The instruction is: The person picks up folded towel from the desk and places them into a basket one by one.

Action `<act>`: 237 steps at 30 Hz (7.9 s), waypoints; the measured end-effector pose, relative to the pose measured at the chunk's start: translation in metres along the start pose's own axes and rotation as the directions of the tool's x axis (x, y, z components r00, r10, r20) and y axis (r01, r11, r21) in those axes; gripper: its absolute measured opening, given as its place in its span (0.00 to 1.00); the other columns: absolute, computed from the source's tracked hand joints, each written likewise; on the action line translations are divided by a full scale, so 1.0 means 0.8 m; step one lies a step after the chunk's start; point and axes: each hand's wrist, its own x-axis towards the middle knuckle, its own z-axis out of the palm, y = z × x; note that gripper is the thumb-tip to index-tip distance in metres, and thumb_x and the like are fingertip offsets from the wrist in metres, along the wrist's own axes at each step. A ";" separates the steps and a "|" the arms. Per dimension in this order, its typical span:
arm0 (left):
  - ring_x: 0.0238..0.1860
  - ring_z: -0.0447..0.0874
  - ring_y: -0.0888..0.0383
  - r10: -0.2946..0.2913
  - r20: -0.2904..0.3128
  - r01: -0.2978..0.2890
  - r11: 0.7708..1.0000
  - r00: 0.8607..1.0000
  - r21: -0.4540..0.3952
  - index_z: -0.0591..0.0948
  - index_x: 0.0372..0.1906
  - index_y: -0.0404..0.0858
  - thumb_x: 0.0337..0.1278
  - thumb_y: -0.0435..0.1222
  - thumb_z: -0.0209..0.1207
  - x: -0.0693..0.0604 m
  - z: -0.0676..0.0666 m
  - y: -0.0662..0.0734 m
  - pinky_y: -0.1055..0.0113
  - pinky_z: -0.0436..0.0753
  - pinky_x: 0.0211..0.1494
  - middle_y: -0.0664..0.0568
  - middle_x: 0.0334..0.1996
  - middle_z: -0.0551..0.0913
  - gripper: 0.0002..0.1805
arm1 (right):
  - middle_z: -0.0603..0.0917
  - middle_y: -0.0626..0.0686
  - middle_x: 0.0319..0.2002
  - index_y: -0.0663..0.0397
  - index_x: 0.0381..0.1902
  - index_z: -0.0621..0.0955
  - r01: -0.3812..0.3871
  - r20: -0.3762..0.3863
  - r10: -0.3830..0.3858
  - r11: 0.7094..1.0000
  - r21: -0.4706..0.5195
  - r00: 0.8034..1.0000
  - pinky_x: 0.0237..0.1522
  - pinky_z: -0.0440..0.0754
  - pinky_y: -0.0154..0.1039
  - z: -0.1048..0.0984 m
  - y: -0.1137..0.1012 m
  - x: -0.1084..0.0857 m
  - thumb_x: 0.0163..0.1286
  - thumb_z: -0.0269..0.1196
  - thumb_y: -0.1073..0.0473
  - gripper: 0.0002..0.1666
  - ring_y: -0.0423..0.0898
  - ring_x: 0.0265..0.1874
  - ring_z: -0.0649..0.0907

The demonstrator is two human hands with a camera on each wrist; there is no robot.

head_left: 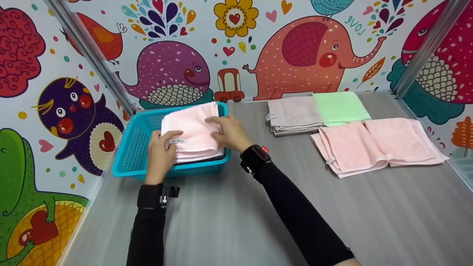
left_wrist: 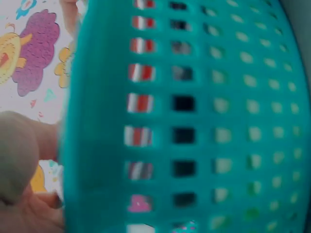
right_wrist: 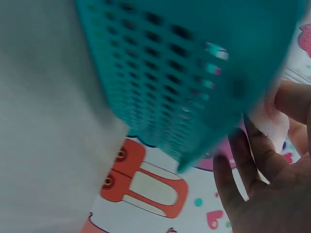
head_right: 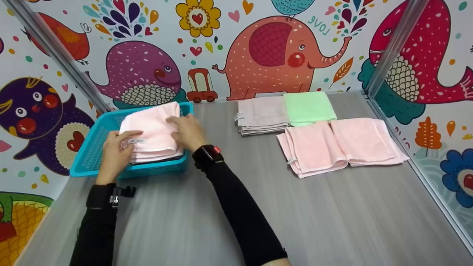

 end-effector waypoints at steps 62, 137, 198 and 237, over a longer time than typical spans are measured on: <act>0.51 0.83 0.48 0.254 0.261 -0.343 0.853 0.931 0.394 0.87 0.58 0.48 0.76 0.57 0.49 -0.034 0.073 0.039 0.50 0.83 0.58 0.50 0.48 0.89 0.25 | 0.78 0.70 0.65 0.65 0.66 0.78 -0.194 -0.335 0.046 0.885 -0.424 0.941 0.76 0.62 0.57 -0.111 0.266 -0.042 0.79 0.51 0.57 0.26 0.67 0.70 0.73; 0.51 0.83 0.49 0.485 0.069 -0.478 0.813 0.872 0.333 0.83 0.64 0.44 0.65 0.44 0.65 -0.044 0.083 0.070 0.53 0.83 0.54 0.48 0.53 0.86 0.23 | 0.85 0.59 0.48 0.50 0.62 0.84 0.078 0.036 -0.071 0.781 -0.620 0.997 0.39 0.84 0.58 -0.040 0.117 -0.193 0.71 0.65 0.44 0.26 0.62 0.46 0.83; 0.31 0.65 0.61 0.516 0.241 -0.471 0.854 0.822 -0.222 0.80 0.64 0.39 0.63 0.32 0.67 -0.091 0.112 0.156 0.70 0.66 0.35 0.48 0.38 0.71 0.24 | 0.72 0.62 0.74 0.52 0.79 0.66 0.055 -0.053 -0.056 0.998 -0.019 0.997 0.71 0.70 0.61 -0.161 0.125 -0.187 0.65 0.72 0.64 0.47 0.60 0.70 0.75; 0.49 0.76 0.44 0.055 -0.068 -0.058 0.997 0.996 -0.053 0.85 0.54 0.40 0.51 0.28 0.61 -0.004 -0.008 0.056 0.55 0.72 0.48 0.39 0.50 0.79 0.21 | 0.71 0.54 0.76 0.43 0.79 0.68 0.076 0.004 -0.077 0.984 0.160 0.997 0.72 0.72 0.50 -0.058 -0.004 -0.031 0.68 0.72 0.56 0.44 0.50 0.70 0.74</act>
